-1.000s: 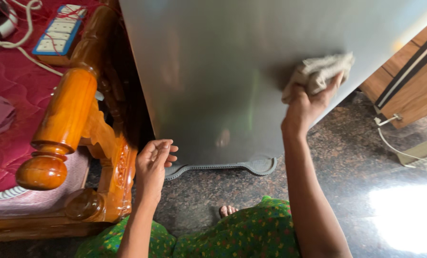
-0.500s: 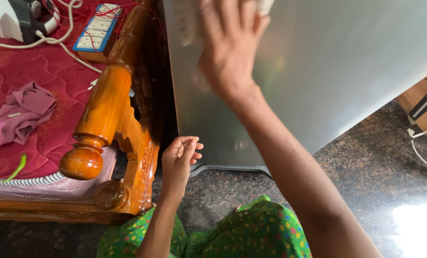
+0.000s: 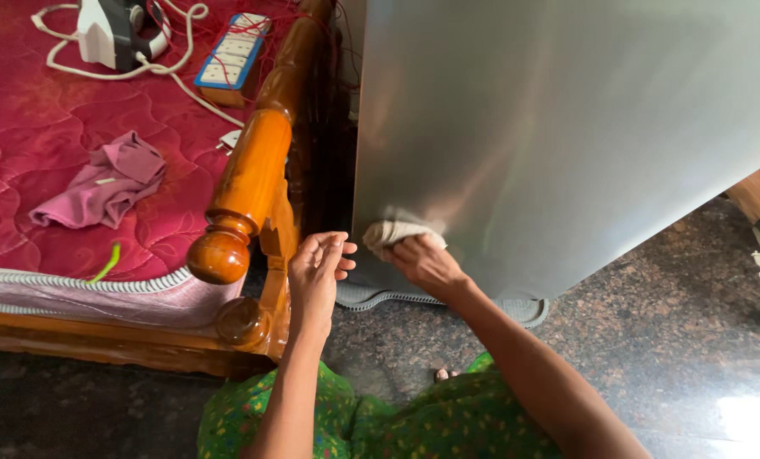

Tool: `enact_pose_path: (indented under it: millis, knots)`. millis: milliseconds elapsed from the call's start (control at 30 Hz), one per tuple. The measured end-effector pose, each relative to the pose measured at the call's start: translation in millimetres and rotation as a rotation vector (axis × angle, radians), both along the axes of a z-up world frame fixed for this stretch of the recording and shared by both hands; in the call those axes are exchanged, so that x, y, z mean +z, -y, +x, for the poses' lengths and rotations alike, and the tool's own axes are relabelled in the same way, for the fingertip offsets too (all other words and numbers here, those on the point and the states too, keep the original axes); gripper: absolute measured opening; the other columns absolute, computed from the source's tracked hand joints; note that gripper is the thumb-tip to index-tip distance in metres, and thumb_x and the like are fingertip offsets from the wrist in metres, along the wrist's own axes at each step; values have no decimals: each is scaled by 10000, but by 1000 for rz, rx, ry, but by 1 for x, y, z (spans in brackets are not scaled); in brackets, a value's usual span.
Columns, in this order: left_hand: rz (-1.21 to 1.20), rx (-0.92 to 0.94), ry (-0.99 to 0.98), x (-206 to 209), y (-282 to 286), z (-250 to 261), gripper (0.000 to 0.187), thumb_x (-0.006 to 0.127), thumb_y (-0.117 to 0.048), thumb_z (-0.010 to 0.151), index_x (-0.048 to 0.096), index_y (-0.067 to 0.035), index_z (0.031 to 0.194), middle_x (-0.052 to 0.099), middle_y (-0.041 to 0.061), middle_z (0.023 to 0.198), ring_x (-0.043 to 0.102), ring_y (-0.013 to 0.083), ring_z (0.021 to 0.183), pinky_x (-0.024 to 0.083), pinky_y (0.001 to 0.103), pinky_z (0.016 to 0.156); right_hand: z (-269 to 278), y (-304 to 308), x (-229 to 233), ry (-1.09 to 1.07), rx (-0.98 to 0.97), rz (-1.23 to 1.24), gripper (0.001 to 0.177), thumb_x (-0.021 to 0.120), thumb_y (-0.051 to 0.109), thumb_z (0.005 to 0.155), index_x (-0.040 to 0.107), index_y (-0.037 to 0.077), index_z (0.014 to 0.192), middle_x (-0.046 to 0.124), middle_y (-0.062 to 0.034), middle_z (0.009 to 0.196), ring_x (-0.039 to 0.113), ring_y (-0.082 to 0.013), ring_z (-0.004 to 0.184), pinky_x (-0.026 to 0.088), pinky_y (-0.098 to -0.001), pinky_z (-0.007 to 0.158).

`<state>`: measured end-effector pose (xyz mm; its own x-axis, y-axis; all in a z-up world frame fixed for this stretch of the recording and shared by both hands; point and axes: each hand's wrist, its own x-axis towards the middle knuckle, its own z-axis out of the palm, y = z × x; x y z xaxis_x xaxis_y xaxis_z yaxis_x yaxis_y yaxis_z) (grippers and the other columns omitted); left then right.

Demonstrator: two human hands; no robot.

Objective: The person wipes the exterior surface of a stainless steel refrigerator with a cloth. They move the cloth in circular and vertical motions across the door, covering different areas from top to bottom.

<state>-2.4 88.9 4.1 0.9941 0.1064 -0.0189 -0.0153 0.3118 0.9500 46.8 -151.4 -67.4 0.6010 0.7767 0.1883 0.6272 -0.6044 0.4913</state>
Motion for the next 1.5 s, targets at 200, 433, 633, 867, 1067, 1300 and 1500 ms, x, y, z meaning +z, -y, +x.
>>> enact_pose_path:
  millis: [200,433,633,867,1067,1300,1500]
  knots:
    - [-51,26,57,10,-6,-4,200,636,-212,998,718,-51,1085,750,58,940,658,96,729,510,224,650,0,1,61,299,-230,485,614,626,55,919,523,154,1516,533,-90,1288,498,-276,1099,378,-475,870]
    - [-42,-24,20,14,6,-6,202,626,-226,1006,711,-59,1079,749,52,933,655,87,729,508,226,652,7,-28,56,233,-157,476,637,649,109,917,511,130,1538,531,-67,1293,506,-261,1135,389,-467,951]
    - [0,-16,24,10,10,0,211,625,-240,1008,713,-59,1071,756,43,935,637,76,730,504,220,648,35,-57,-14,52,12,90,481,660,221,818,634,130,1289,573,-43,1327,523,-248,1259,409,-470,1002]
    - [11,-10,0,2,12,7,219,642,-239,1003,717,-44,1070,751,58,918,642,73,739,501,218,657,55,-91,-149,44,28,-318,320,662,341,861,730,172,1125,668,-11,1166,569,-218,1163,419,-424,983]
    - [45,-23,-47,9,11,13,235,634,-258,989,714,-56,1078,756,44,929,655,80,734,503,225,663,40,-36,-262,-217,-84,-409,222,673,291,870,801,146,980,712,16,1085,549,-249,1221,373,-420,1056]
    - [39,-74,-38,14,18,9,231,625,-256,1005,705,-53,1083,746,40,932,649,82,747,508,225,685,1,77,-192,-221,-24,-394,291,629,219,856,742,66,1076,671,-28,1109,562,-231,1148,386,-403,1030]
    - [69,-81,-39,5,32,4,207,615,-224,1001,713,-58,1078,748,36,924,639,74,735,492,219,654,-9,45,21,-122,-240,201,442,541,200,963,566,161,1402,639,-30,1131,587,-202,1089,481,-418,912]
